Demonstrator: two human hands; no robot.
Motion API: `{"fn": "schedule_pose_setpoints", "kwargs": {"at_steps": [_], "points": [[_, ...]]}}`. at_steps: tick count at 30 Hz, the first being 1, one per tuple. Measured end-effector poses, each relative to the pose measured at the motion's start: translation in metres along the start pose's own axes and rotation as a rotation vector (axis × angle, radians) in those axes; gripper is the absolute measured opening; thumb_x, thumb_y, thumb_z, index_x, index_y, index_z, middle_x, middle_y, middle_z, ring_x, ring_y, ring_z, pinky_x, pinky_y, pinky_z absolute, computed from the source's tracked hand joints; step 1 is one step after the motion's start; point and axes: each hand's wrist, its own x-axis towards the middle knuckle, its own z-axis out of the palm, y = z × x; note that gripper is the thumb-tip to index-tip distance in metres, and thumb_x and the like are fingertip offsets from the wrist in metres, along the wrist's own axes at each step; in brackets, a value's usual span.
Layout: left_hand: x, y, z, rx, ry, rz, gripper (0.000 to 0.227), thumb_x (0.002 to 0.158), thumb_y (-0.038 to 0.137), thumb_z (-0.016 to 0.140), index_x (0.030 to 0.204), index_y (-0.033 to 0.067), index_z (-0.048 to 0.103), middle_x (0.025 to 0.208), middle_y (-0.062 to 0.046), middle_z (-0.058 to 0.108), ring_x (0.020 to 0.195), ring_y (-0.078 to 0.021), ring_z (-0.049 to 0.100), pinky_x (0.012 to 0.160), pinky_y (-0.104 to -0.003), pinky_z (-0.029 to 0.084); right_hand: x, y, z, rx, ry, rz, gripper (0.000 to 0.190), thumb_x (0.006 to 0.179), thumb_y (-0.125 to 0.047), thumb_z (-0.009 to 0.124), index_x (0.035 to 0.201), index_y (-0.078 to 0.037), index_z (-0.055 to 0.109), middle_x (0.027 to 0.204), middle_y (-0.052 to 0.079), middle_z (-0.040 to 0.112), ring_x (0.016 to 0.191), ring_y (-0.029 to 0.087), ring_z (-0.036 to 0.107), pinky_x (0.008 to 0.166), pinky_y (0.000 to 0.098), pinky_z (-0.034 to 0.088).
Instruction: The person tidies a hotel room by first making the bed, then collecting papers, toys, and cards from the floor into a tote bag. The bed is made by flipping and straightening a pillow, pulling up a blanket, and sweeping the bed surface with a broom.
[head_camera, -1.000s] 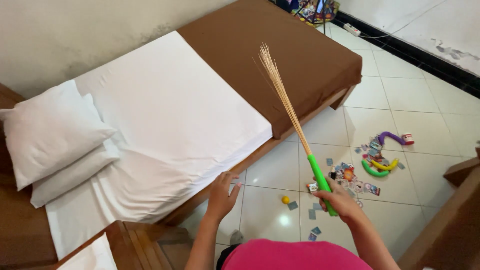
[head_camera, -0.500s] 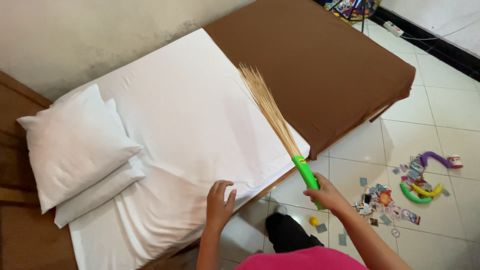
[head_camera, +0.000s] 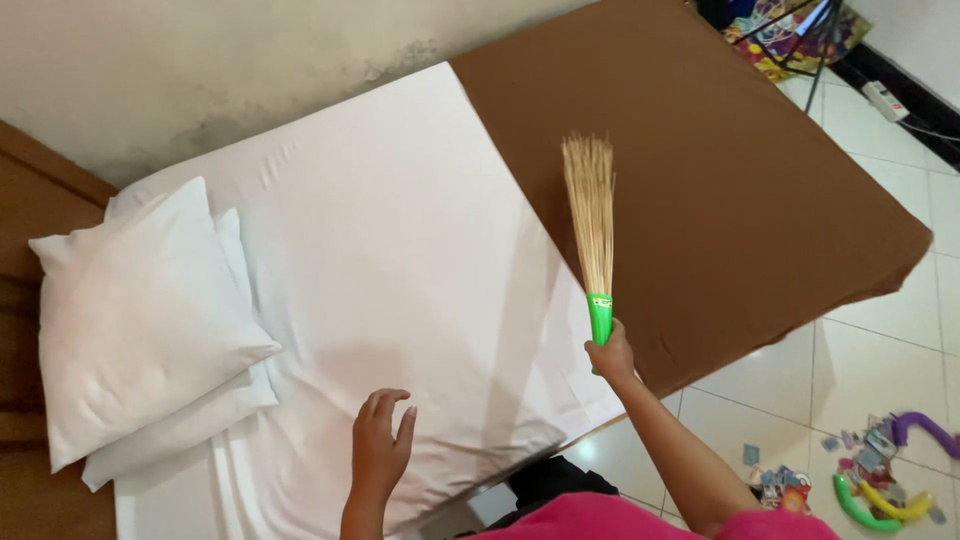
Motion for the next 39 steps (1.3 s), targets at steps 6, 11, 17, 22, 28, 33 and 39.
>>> {"fn": "schedule_pose_setpoints", "kwargs": {"at_steps": [6, 11, 17, 22, 28, 33, 39], "points": [[0.011, -0.005, -0.006, -0.019, 0.046, -0.07, 0.022, 0.09, 0.019, 0.067, 0.107, 0.0045, 0.067, 0.111, -0.012, 0.069, 0.105, -0.0324, 0.065, 0.089, -0.042, 0.052, 0.04, 0.042, 0.087, -0.014, -0.149, 0.231, 0.095, 0.074, -0.02, 0.077, 0.154, -0.003, 0.027, 0.123, 0.026, 0.067, 0.11, 0.04, 0.067, 0.095, 0.0459, 0.053], [0.012, -0.059, -0.016, 0.024, 0.185, -0.071, 0.021, 0.091, 0.018, 0.067, 0.106, 0.0038, 0.068, 0.109, -0.014, 0.068, 0.105, -0.0343, 0.064, 0.092, -0.043, 0.051, 0.035, 0.036, 0.117, 0.129, -0.265, 0.211, 0.113, 0.072, -0.017, 0.082, 0.158, -0.004, 0.011, 0.13, 0.026, 0.059, 0.113, 0.037, 0.066, 0.091, 0.043, 0.057], [0.014, -0.159, -0.014, -0.068, 0.287, -0.201, 0.023, 0.091, 0.019, 0.07, 0.108, 0.0041, 0.067, 0.111, -0.013, 0.066, 0.103, -0.0313, 0.064, 0.091, -0.041, 0.052, 0.014, -0.027, 0.087, 0.206, -0.479, 0.347, 0.098, 0.087, -0.018, 0.073, 0.162, -0.012, 0.011, 0.121, 0.02, 0.065, 0.101, 0.03, 0.062, 0.082, 0.0432, 0.057], [0.045, -0.298, 0.021, -0.253, 0.329, -0.495, 0.023, 0.092, 0.021, 0.07, 0.11, 0.0074, 0.066, 0.112, -0.007, 0.064, 0.098, -0.0234, 0.062, 0.084, -0.038, 0.053, 0.003, -0.104, 0.044, 0.309, -0.547, 0.273, 0.07, 0.096, -0.018, 0.063, 0.157, -0.005, 0.03, 0.133, 0.023, 0.061, 0.117, 0.033, 0.064, 0.09, 0.0465, 0.056], [0.077, -0.463, 0.038, -0.974, 0.53, -0.938, 0.035, 0.092, 0.033, 0.071, 0.118, 0.0112, 0.062, 0.105, -0.004, 0.062, 0.091, -0.0193, 0.058, 0.075, -0.037, 0.045, -0.024, -0.166, 0.024, 0.346, -0.511, 0.222, 0.054, 0.104, -0.018, 0.052, 0.153, 0.001, 0.038, 0.134, 0.025, 0.061, 0.122, 0.036, 0.063, 0.098, 0.0451, 0.055], [0.116, -0.496, -0.001, -1.585, 0.706, -0.952, 0.046, 0.098, 0.053, 0.081, 0.1, 0.0179, 0.052, 0.089, -0.002, 0.044, 0.08, -0.0236, 0.045, 0.06, -0.04, 0.043, -0.059, -0.212, 0.004, 0.459, -0.387, 0.157, 0.047, 0.103, -0.015, 0.052, 0.146, 0.001, 0.046, 0.127, 0.023, 0.064, 0.115, 0.033, 0.066, 0.096, 0.0445, 0.055], [0.138, -0.489, -0.035, -1.522, 0.66, -0.906, 0.044, 0.095, 0.05, 0.075, 0.116, 0.0163, 0.055, 0.104, -0.003, 0.056, 0.092, -0.0226, 0.056, 0.072, -0.038, 0.05, -0.087, -0.229, -0.035, 0.409, -0.211, 0.14, 0.043, 0.101, -0.018, 0.056, 0.14, -0.001, 0.05, 0.123, 0.019, 0.067, 0.113, 0.026, 0.067, 0.094, 0.0404, 0.056]]}}
